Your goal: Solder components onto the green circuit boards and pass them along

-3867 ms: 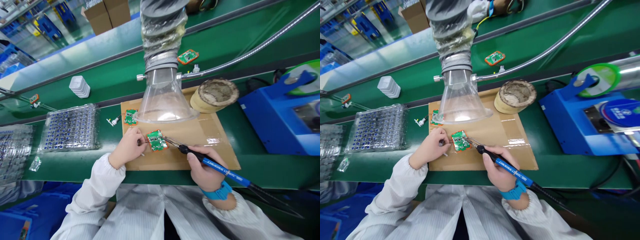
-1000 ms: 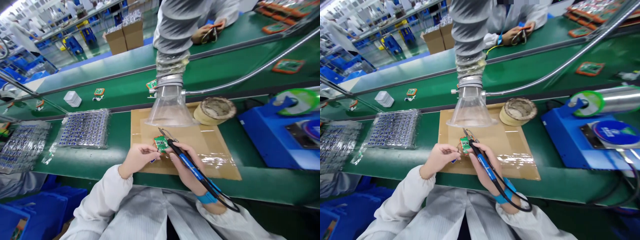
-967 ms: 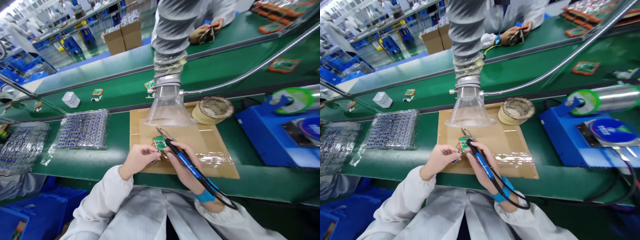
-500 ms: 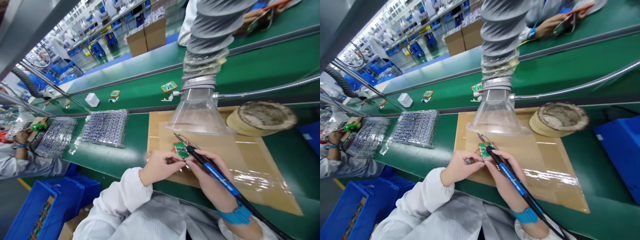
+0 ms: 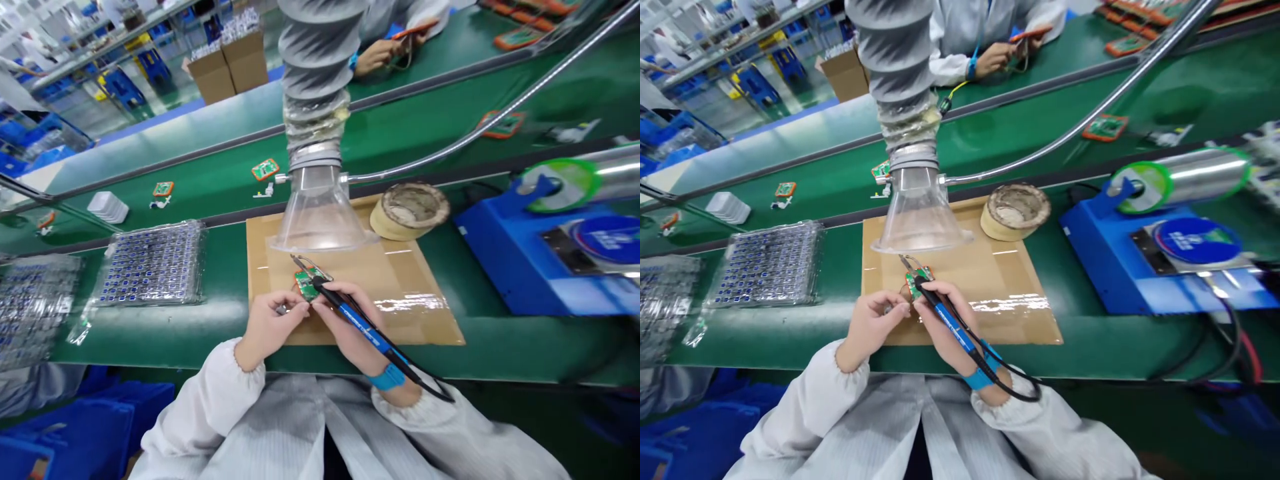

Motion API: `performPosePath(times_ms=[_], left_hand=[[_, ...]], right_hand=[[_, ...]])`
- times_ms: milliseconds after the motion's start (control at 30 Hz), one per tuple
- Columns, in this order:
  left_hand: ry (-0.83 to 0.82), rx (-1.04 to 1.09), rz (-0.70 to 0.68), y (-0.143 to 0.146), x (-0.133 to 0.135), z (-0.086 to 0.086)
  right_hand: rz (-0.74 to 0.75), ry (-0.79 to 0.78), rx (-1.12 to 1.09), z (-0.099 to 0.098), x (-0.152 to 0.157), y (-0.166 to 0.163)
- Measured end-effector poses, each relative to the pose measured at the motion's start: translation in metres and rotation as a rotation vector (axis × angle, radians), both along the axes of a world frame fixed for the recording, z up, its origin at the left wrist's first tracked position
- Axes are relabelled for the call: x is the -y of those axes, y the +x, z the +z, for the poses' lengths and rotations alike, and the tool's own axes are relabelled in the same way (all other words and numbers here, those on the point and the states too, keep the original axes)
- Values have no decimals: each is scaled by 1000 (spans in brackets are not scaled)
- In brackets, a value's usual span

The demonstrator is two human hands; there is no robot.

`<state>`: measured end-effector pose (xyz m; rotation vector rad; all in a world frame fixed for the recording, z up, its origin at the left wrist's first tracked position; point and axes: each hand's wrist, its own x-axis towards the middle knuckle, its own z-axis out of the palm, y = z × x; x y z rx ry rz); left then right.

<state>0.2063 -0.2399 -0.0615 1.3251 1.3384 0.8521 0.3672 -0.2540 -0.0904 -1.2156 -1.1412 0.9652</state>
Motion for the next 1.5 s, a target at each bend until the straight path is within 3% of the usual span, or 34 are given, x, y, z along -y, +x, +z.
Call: performPosePath(times_ms=[100, 300, 533, 900, 1033, 1267, 1400, 1500], left_hand=[[18, -26, -13, 0, 0, 1], [-5, -3, -45, 4, 5, 2], [-1, 44, -11, 2, 5, -6], [43, 36, 8, 0, 7, -7], [119, -73, -26, -1, 8, -10], [382, -355, -226, -14, -2, -11], [365, -500, -137, -24, -19, -14], [310, -520, -106, -25, -29, -21]], right_hand=[[-46, 10, 16, 0, -1, 3], [92, -9, -25, 0, 2, 5], [-4, -62, 69, -9, 3, 3], [-18, 25, 223, -15, 7, 2], [-32, 76, 256, -16, 7, 3], [-33, 94, 344, -20, 4, 7], [-162, 157, 338, -15, 1, 18], [-166, 163, 369, -16, 2, 30]])
